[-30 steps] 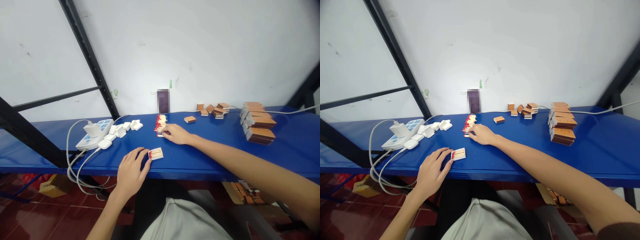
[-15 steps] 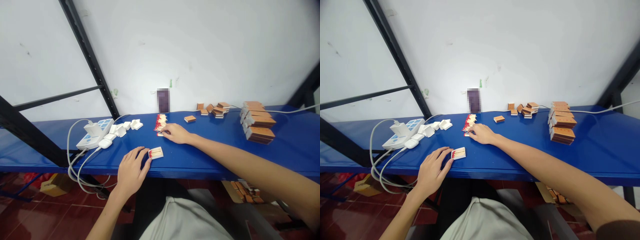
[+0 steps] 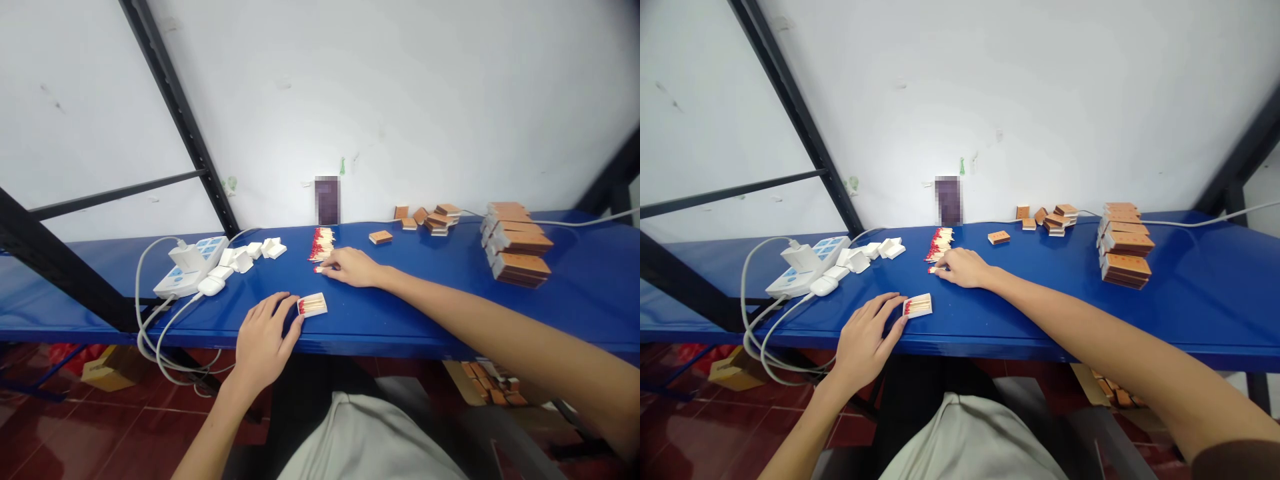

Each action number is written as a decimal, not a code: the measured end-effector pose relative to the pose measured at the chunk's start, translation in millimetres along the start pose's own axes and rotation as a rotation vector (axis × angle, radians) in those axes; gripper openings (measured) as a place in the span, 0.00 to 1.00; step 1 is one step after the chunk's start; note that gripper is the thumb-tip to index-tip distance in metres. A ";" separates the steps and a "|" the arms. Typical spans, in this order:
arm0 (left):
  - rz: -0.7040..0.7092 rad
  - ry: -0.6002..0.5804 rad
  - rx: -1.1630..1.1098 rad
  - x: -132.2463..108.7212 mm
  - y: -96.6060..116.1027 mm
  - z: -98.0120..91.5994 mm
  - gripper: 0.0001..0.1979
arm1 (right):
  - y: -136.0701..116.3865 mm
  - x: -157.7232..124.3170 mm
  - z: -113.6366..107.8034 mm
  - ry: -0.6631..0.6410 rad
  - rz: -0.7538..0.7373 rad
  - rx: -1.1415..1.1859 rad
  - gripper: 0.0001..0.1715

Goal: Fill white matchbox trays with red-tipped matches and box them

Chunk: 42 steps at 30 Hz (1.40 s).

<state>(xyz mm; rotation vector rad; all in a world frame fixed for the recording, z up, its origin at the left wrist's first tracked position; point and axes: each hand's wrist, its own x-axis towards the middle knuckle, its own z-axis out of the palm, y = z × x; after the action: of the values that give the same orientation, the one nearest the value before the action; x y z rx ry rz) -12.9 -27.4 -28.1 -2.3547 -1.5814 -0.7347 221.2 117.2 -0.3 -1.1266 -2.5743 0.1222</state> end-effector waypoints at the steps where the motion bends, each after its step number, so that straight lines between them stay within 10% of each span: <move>1: 0.000 0.000 0.000 0.2 0.1 0.1 0.16 | 0.1 0.5 -0.4 -0.010 -0.003 0.001 0.19; 22: 0.006 -0.025 -0.008 0.8 -0.2 -1.7 0.17 | -28.1 -13.0 -20.0 -0.189 -0.033 -0.335 0.13; 30: 0.011 -0.027 -0.004 -0.2 -1.3 -0.7 0.17 | -53.3 -21.1 -27.5 -0.209 -0.318 0.202 0.14; 42: 0.009 -0.020 0.002 -0.4 -1.3 0.0 0.17 | -56.0 -21.2 -20.1 -0.147 -0.362 0.282 0.07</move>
<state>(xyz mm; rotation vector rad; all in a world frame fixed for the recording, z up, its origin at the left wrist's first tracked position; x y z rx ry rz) -14.2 -27.2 -28.5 -2.3733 -1.5769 -0.7097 202.1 62.4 24.7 -0.5612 -2.7299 0.4782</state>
